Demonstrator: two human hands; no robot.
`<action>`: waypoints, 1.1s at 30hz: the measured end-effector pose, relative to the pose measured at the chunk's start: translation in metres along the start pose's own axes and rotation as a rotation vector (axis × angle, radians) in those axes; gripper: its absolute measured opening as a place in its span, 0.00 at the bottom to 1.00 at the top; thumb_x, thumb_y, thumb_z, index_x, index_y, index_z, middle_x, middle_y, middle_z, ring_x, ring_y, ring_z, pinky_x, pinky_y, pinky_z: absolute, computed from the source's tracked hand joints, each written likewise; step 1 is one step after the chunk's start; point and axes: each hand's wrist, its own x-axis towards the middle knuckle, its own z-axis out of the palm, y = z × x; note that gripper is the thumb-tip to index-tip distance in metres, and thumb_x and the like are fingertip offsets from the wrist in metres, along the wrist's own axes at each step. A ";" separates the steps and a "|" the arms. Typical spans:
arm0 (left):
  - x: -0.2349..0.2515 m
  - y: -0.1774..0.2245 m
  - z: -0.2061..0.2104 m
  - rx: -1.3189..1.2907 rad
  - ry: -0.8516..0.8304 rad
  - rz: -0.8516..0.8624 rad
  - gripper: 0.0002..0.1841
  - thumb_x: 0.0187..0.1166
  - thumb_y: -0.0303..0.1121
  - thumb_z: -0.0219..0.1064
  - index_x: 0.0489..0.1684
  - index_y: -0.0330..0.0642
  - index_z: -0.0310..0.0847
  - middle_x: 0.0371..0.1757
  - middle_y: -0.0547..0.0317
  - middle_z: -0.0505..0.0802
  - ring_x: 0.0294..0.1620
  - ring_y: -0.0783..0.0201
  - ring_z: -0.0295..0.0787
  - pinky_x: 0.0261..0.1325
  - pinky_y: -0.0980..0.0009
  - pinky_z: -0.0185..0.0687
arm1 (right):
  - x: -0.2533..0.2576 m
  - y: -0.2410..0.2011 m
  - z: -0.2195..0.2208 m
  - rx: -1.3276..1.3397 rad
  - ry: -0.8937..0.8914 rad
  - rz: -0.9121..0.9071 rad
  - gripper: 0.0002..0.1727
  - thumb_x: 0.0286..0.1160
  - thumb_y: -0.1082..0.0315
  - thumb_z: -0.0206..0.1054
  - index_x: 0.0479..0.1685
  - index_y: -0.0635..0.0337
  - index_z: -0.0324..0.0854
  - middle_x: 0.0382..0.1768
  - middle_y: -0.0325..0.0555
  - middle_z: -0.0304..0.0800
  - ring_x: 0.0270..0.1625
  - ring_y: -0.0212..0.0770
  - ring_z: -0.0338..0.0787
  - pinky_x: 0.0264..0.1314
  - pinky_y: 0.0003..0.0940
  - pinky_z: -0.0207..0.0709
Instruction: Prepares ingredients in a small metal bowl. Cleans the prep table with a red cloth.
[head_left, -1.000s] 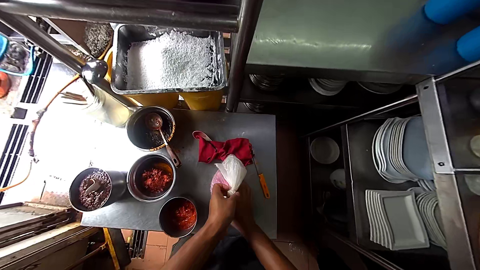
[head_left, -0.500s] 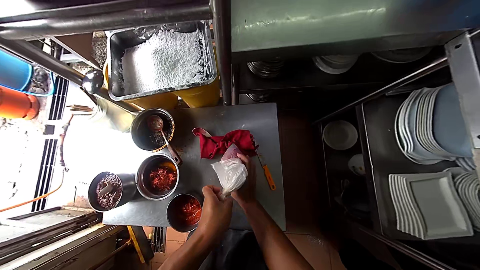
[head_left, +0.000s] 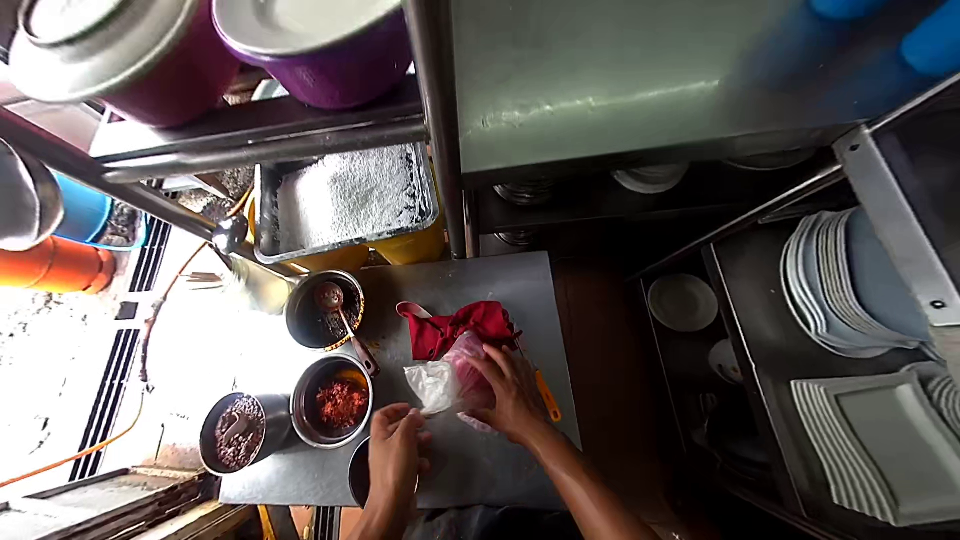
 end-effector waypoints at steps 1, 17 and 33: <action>0.005 -0.001 -0.006 0.150 0.042 0.172 0.17 0.86 0.33 0.62 0.70 0.38 0.73 0.43 0.51 0.91 0.31 0.63 0.89 0.25 0.69 0.81 | -0.006 0.005 -0.001 0.019 0.032 0.017 0.48 0.59 0.33 0.77 0.86 0.39 0.72 0.89 0.50 0.64 0.92 0.57 0.60 0.91 0.62 0.53; 0.044 0.003 -0.035 0.722 -0.232 0.783 0.24 0.81 0.27 0.55 0.78 0.38 0.76 0.63 0.47 0.91 0.61 0.59 0.90 0.66 0.60 0.84 | -0.006 -0.040 -0.006 0.296 0.175 -0.251 0.61 0.54 0.38 0.82 0.92 0.58 0.60 0.90 0.60 0.59 0.91 0.55 0.62 0.90 0.53 0.62; 0.102 -0.048 0.060 0.858 -0.288 0.902 0.21 0.90 0.44 0.47 0.60 0.44 0.86 0.64 0.47 0.89 0.74 0.46 0.79 0.76 0.44 0.69 | 0.007 -0.059 -0.027 -0.453 -0.493 0.192 0.21 0.85 0.58 0.53 0.53 0.66 0.86 0.56 0.63 0.91 0.65 0.61 0.89 0.64 0.63 0.78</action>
